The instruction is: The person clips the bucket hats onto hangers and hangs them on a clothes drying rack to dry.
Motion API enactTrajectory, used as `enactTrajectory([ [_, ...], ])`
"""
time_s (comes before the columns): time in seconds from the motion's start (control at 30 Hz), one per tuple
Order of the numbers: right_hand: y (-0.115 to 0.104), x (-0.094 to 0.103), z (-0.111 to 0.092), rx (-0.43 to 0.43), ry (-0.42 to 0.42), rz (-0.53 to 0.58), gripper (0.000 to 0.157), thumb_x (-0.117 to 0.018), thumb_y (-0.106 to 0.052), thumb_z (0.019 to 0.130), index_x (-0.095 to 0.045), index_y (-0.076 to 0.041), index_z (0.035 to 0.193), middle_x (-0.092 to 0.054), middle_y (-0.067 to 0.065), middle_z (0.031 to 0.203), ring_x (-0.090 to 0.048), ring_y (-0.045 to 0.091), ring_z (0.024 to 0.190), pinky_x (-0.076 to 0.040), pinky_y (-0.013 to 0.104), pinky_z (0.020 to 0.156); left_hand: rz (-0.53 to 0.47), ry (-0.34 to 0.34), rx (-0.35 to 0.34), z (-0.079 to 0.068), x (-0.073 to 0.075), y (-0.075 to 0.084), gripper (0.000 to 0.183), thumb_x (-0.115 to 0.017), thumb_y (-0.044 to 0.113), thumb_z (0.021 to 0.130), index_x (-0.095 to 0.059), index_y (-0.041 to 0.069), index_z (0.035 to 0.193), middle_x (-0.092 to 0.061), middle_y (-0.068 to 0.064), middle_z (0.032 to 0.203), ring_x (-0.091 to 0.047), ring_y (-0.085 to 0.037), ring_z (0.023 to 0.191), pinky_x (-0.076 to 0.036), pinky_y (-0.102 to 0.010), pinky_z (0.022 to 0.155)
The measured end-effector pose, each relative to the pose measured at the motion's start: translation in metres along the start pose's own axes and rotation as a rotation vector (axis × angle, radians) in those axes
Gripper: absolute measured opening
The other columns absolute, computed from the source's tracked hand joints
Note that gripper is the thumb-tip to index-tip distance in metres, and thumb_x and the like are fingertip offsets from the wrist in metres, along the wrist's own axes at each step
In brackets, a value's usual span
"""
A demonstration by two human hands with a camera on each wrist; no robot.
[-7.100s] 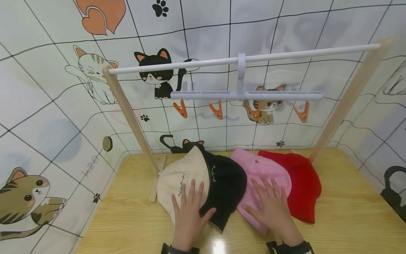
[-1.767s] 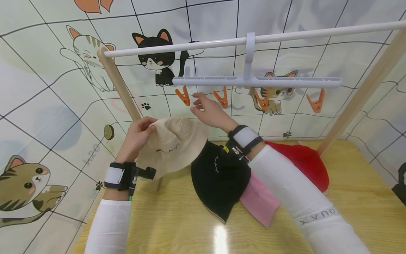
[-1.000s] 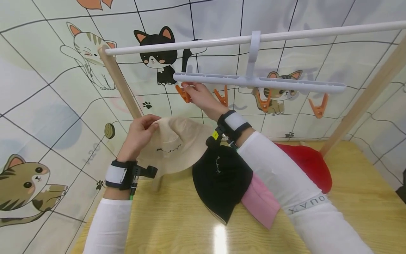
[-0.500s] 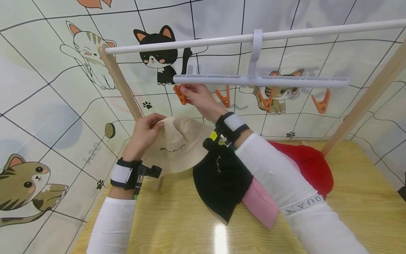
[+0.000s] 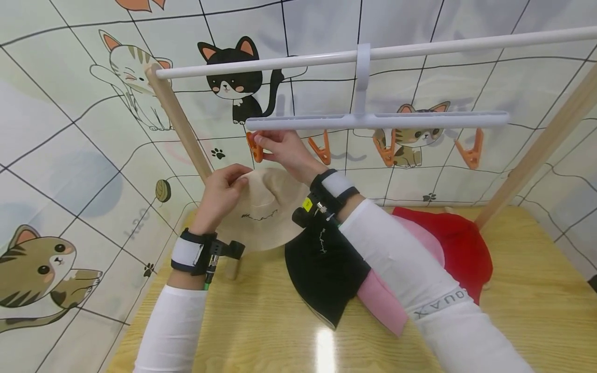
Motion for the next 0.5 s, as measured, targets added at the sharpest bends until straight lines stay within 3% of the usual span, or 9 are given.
enactTrajectory([
  [0.5,0.0080,-0.0062,-0.0004,-0.007,0.032,0.098,0.027,-0.055,0.002,0.095,-0.058,0.007,0.121,-0.064,0.012,0.100,-0.060,0.022,0.097,-0.050,0.031,0.088,0.039,0.002,-0.007,0.0026,-0.0021,0.0029,0.022,-0.051,-0.001,0.096,-0.067,-0.003,0.110,-0.065,-0.016,0.100,-0.052,-0.024,0.085,-0.041,-0.032,0.070],
])
Point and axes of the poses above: each hand's wrist, its own z-axis towards the middle knuckle, its own x-axis out of the back of the hand, y = z × x, the point moved 7 cm from there along z, towards the middle knuckle
